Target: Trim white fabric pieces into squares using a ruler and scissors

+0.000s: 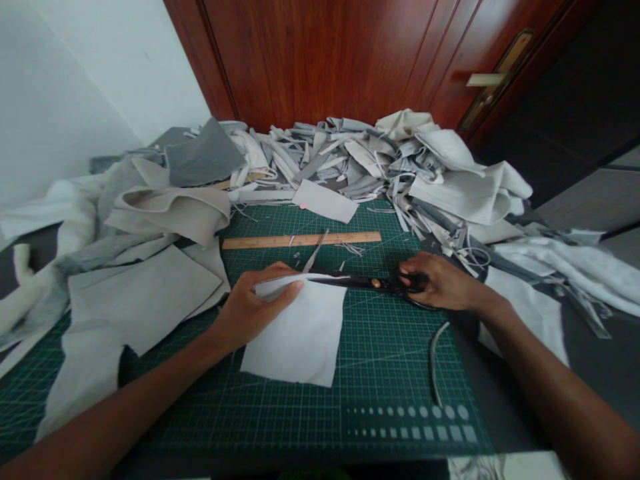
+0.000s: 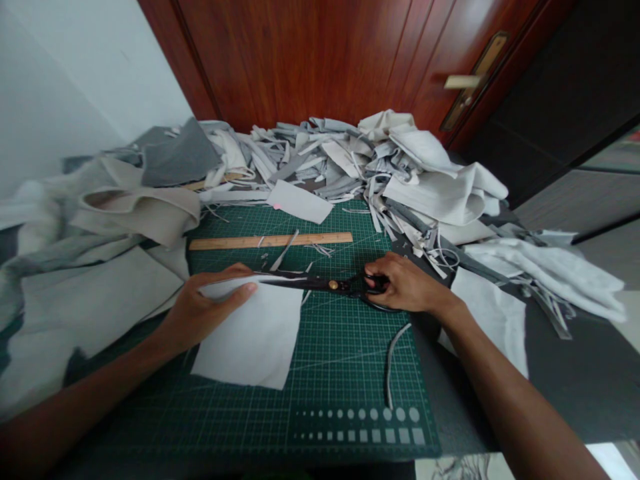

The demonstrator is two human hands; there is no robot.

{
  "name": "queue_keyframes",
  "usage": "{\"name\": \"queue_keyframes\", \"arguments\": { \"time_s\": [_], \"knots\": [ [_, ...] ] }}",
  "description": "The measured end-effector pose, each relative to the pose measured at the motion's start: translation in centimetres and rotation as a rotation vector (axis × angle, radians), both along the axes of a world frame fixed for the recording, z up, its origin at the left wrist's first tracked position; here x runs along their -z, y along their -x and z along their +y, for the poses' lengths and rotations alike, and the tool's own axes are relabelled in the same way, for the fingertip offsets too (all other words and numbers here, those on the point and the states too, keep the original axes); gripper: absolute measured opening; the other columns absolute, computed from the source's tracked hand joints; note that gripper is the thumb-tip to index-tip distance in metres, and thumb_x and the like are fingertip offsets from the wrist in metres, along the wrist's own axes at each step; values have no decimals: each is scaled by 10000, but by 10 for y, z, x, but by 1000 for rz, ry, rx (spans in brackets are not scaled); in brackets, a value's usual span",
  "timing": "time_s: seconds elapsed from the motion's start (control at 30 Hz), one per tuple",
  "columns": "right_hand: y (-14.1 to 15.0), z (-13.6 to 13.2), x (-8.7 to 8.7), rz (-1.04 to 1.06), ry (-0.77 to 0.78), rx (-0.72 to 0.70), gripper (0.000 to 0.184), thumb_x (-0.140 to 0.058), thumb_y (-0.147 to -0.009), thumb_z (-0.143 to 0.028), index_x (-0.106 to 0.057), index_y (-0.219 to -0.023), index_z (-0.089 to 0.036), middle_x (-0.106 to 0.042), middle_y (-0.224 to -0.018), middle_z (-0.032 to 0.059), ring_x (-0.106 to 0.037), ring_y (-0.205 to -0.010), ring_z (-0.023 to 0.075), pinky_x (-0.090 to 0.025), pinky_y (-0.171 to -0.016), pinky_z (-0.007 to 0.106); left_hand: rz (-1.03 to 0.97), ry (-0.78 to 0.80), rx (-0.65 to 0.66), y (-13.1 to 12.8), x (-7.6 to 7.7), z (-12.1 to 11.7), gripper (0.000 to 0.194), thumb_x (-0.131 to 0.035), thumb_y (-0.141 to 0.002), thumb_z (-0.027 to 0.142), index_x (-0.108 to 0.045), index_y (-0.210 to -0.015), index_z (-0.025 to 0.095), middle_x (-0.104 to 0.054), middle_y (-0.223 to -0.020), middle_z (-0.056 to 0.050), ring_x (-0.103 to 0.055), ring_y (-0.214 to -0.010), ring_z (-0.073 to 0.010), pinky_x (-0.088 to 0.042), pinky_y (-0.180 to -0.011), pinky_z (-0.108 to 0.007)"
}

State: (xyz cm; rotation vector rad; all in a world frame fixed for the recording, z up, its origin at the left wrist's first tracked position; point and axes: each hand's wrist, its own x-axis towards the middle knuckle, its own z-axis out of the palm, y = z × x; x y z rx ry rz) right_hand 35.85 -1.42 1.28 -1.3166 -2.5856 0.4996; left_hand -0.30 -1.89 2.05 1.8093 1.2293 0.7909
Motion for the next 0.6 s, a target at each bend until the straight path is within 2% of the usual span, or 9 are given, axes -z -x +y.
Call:
{"name": "queue_keyframes", "arguments": {
  "time_s": [0.37, 0.6],
  "knots": [
    [-3, 0, 2, -26, 27, -19, 141, -602, -791, -206, -488, -711, -227, -590, -668, -9, -548, -691, 174, -363, -664, 289, -15, -37, -2, 0, 0, 0, 223, -648, -913, 388, -817, -977, 256, -775, -964, 2, -718, -816, -188, -579, -719, -252],
    [-6, 0, 6, -20, -11, -12, 143, -626, -804, -224, -514, -713, -226, -614, -692, 1, -556, -709, 182, -363, -676, 294, -23, -45, 7, 0, 0, 0, 218, -650, -910, 385, -822, -972, 266, -780, -982, 7, -720, -833, -185, -575, -720, -241]
  ]
}}
